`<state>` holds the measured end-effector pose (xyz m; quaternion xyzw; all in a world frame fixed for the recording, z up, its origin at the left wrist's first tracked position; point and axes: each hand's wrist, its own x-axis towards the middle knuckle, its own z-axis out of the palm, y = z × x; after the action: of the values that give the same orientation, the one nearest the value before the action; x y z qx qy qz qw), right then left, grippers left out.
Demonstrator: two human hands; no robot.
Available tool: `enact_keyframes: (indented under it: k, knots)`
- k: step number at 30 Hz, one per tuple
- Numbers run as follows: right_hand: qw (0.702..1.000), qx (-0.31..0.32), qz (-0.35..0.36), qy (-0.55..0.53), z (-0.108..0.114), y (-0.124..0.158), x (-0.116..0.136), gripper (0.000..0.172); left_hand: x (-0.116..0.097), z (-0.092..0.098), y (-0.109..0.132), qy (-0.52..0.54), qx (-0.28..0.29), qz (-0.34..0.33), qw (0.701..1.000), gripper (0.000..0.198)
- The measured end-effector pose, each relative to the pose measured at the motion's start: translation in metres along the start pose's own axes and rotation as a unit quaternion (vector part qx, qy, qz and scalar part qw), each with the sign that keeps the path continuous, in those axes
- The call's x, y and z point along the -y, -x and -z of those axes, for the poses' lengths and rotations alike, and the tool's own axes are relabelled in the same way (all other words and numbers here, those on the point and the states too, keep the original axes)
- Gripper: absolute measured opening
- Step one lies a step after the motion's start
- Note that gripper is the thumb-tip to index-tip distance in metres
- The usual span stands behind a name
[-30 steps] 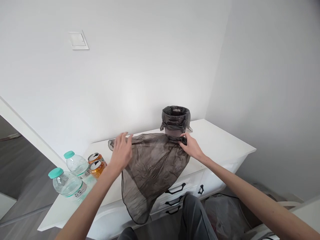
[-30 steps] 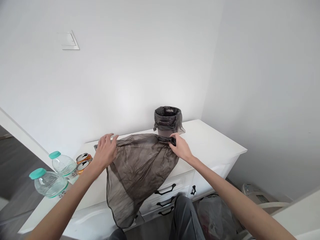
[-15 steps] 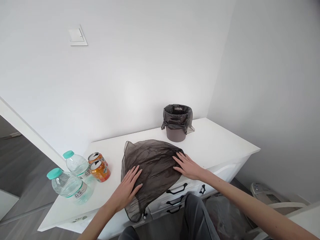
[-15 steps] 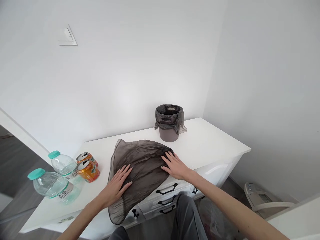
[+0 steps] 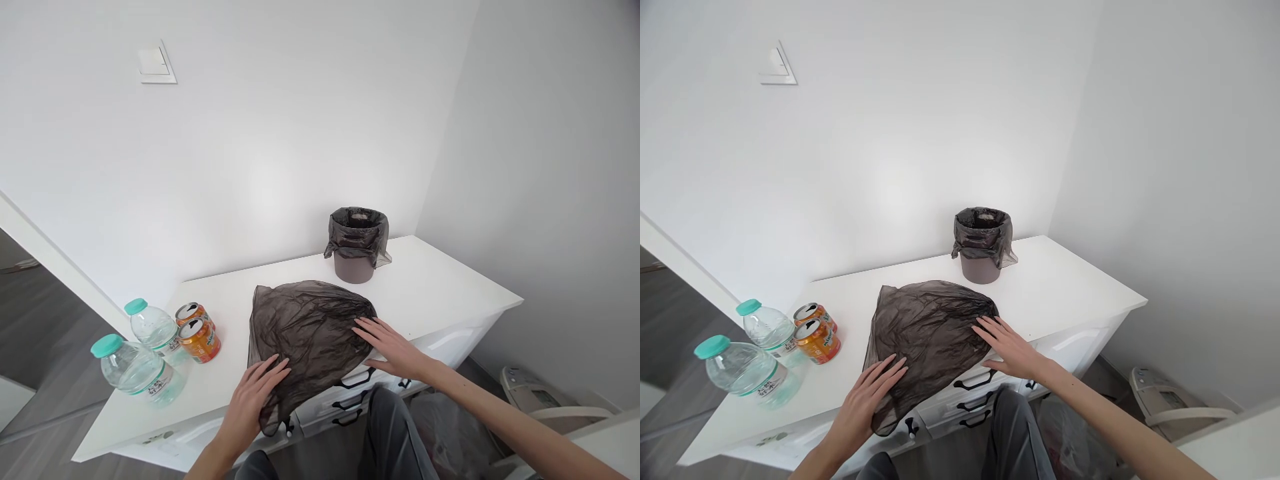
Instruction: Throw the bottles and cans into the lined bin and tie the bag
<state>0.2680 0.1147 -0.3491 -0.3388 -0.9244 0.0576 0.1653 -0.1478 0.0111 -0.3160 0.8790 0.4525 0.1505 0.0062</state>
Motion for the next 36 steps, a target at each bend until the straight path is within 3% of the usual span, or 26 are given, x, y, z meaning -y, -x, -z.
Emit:
enact_keyframes:
  k: [2, 5, 9, 12, 15, 17, 20, 23, 26, 29, 31, 33, 36]
  knots:
    - [1.0, -0.016, 0.003, 0.001, 0.002, 0.005, 0.006, 0.07, 0.002, 0.003, -0.003, 0.083, -0.008, 0.027, 0.996, 0.059]
    - [0.999, -0.043, 0.01, -0.016, 0.011, 0.016, 0.012, 0.058, 0.0, 0.026, -0.007, 0.219, 0.011, 0.092, 0.971, 0.038]
    - [0.993, -0.068, -0.036, -0.087, 0.022, 0.023, 0.012, 0.041, 0.002, 0.064, -0.023, 0.313, 0.017, 0.139, 0.939, 0.036]
    - [0.979, -0.049, -0.135, -0.144, 0.023, 0.014, 0.008, 0.027, 0.016, 0.085, -0.048, 0.248, -0.023, 0.187, 0.95, 0.043]
    - [0.953, -0.017, -0.241, -0.183, 0.02, -0.003, 0.004, 0.028, 0.025, 0.098, -0.074, 0.095, -0.105, 0.259, 0.955, 0.055]
    - [0.94, -0.01, -0.285, -0.187, 0.018, -0.013, 0.003, 0.029, 0.02, 0.097, -0.088, 0.004, -0.166, 0.254, 0.953, 0.06]
    - [0.936, -0.002, -0.307, -0.172, 0.018, -0.025, 0.006, 0.027, -0.007, 0.08, -0.104, -0.042, -0.181, 0.144, 0.972, 0.057]
    - [0.937, 0.001, -0.315, -0.154, 0.02, -0.031, 0.013, 0.028, -0.039, 0.043, -0.118, -0.01, -0.108, 0.027, 0.994, 0.055]
    - [0.941, -0.03, -0.313, -0.124, 0.023, -0.032, 0.02, 0.031, -0.054, 0.001, -0.132, 0.024, -0.029, -0.004, 0.999, 0.059]
    - [0.944, -0.062, -0.315, -0.081, 0.029, -0.031, 0.023, 0.029, -0.044, -0.033, -0.138, 0.034, 0.034, 0.025, 0.999, 0.064]
    - [0.941, -0.045, -0.33, -0.066, 0.035, -0.028, 0.022, 0.018, -0.028, -0.049, -0.134, 0.035, 0.051, 0.033, 0.998, 0.065]
    - [0.937, -0.009, -0.339, -0.081, 0.043, -0.023, 0.024, 0.005, -0.011, -0.056, -0.125, 0.03, 0.055, 0.035, 0.997, 0.064]
    - [0.931, 0.035, -0.324, -0.166, 0.057, -0.013, 0.034, 0.01, 0.013, -0.054, -0.108, 0.013, 0.059, 0.048, 0.997, 0.062]
